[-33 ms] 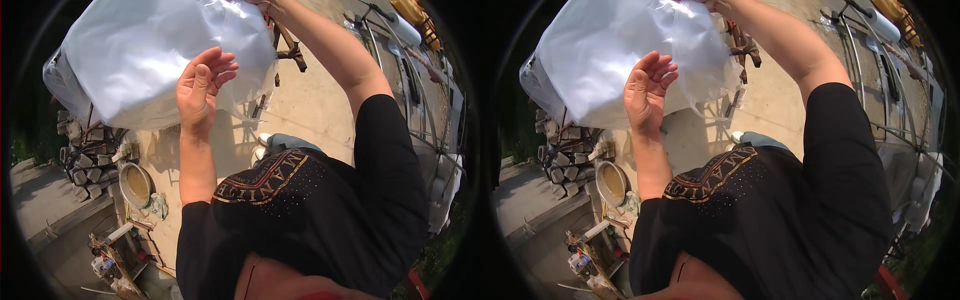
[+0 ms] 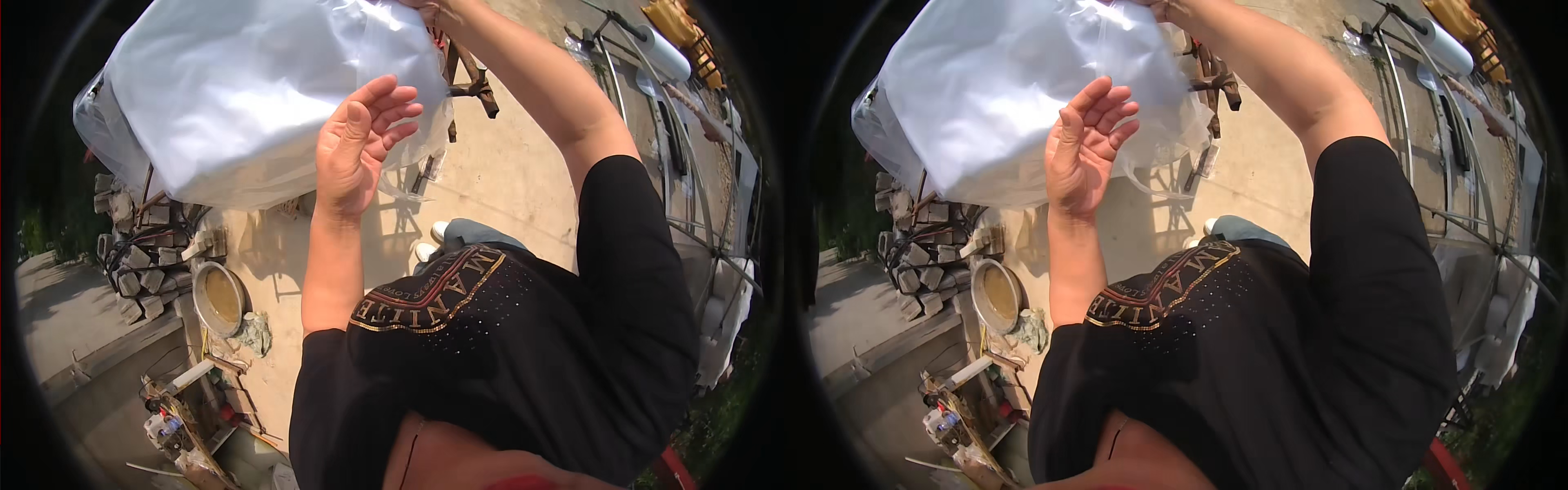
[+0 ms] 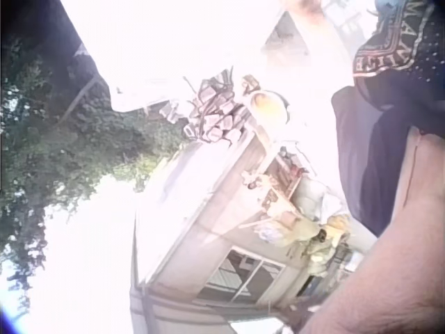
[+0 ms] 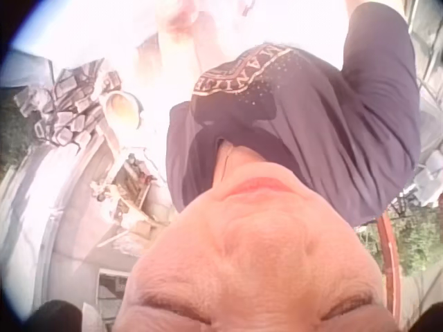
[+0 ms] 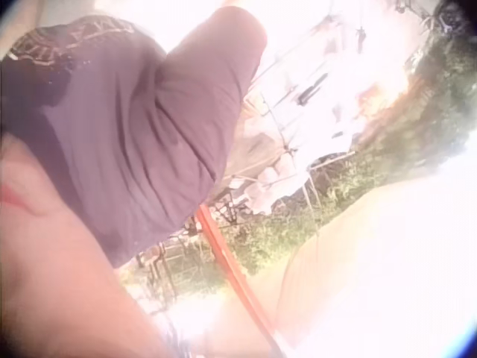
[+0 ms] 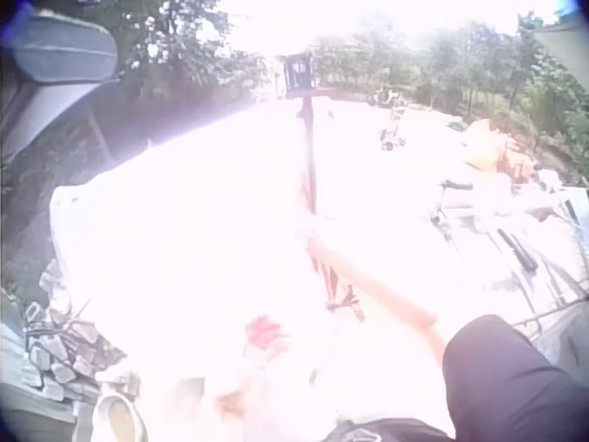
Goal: The recorder is wrapping a rotating industrial metal frame with large plastic film from a roll.
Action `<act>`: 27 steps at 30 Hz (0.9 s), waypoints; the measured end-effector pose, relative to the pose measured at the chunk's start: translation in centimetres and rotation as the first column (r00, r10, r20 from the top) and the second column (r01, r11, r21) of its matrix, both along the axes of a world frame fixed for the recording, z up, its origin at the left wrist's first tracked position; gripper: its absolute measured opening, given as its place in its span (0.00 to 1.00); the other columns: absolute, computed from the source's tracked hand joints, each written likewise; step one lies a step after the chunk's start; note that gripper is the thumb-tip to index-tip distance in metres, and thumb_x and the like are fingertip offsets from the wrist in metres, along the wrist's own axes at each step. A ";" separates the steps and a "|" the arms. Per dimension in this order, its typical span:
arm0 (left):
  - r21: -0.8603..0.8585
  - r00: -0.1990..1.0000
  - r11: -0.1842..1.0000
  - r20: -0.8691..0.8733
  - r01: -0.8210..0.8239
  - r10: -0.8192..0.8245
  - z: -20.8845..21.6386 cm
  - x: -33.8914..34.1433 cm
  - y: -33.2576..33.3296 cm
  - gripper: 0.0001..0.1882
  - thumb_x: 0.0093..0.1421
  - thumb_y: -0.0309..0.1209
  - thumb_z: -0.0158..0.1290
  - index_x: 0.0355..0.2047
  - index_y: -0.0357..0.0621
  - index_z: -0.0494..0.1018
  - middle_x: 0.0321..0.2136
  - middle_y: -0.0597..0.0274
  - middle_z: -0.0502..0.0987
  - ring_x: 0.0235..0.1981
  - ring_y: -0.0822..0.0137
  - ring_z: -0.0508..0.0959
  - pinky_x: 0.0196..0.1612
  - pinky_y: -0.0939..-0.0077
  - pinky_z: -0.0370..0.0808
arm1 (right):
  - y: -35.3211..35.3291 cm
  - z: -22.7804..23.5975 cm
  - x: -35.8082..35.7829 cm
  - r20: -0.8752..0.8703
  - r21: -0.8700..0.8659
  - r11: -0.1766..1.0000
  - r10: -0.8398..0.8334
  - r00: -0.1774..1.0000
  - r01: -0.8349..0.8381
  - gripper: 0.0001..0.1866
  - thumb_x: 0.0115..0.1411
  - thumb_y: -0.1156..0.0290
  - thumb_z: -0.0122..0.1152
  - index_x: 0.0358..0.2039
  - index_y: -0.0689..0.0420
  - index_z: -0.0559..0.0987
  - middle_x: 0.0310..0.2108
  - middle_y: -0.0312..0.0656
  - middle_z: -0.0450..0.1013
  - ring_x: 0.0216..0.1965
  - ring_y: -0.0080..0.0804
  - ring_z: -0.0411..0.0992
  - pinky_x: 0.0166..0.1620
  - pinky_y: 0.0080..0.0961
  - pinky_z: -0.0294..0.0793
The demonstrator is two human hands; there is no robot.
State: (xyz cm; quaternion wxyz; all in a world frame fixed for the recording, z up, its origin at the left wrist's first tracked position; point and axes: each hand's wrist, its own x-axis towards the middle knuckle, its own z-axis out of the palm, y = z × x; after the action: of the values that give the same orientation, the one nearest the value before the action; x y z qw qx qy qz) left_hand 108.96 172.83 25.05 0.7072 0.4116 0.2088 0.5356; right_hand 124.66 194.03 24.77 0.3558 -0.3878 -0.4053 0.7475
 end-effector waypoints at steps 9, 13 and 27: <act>-0.394 0.879 0.911 0.469 0.125 0.083 -3.1 10.4 5.8 0.63 0.31 0.69 0.54 0.56 0.32 0.46 0.53 0.57 0.57 0.54 0.63 0.58 0.57 0.64 0.57 | -3.0 2.4 -2.6 0.013 0.085 0.991 0.104 0.994 -0.105 0.12 0.55 0.71 0.55 0.38 0.66 0.73 0.35 0.48 0.73 0.34 0.35 0.72 0.39 0.35 0.72; -0.170 0.808 0.947 0.494 -0.271 0.320 -2.9 11.6 9.9 0.60 0.28 0.70 0.53 0.58 0.50 0.50 0.55 0.66 0.55 0.56 0.64 0.56 0.60 0.63 0.52 | -2.9 2.0 -3.3 -0.031 0.121 0.985 0.128 0.991 -0.124 0.15 0.55 0.72 0.54 0.41 0.68 0.71 0.40 0.53 0.71 0.41 0.42 0.70 0.43 0.39 0.70; -0.319 0.260 0.303 0.170 -0.898 0.950 -6.1 0.1 10.4 0.27 0.63 0.46 0.29 0.55 0.40 0.57 0.53 0.51 0.61 0.55 0.53 0.61 0.55 0.54 0.59 | -5.1 -0.9 -4.8 -0.117 0.210 0.879 0.458 0.881 -0.429 0.23 0.52 0.64 0.59 0.45 0.64 0.71 0.43 0.50 0.71 0.45 0.38 0.70 0.45 0.31 0.69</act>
State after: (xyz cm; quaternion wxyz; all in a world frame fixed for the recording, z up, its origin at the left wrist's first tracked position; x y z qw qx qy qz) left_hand 109.04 183.23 18.97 0.3125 0.0582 0.3306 0.8886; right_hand 119.83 188.92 23.92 0.2398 -0.1886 -0.5181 0.7991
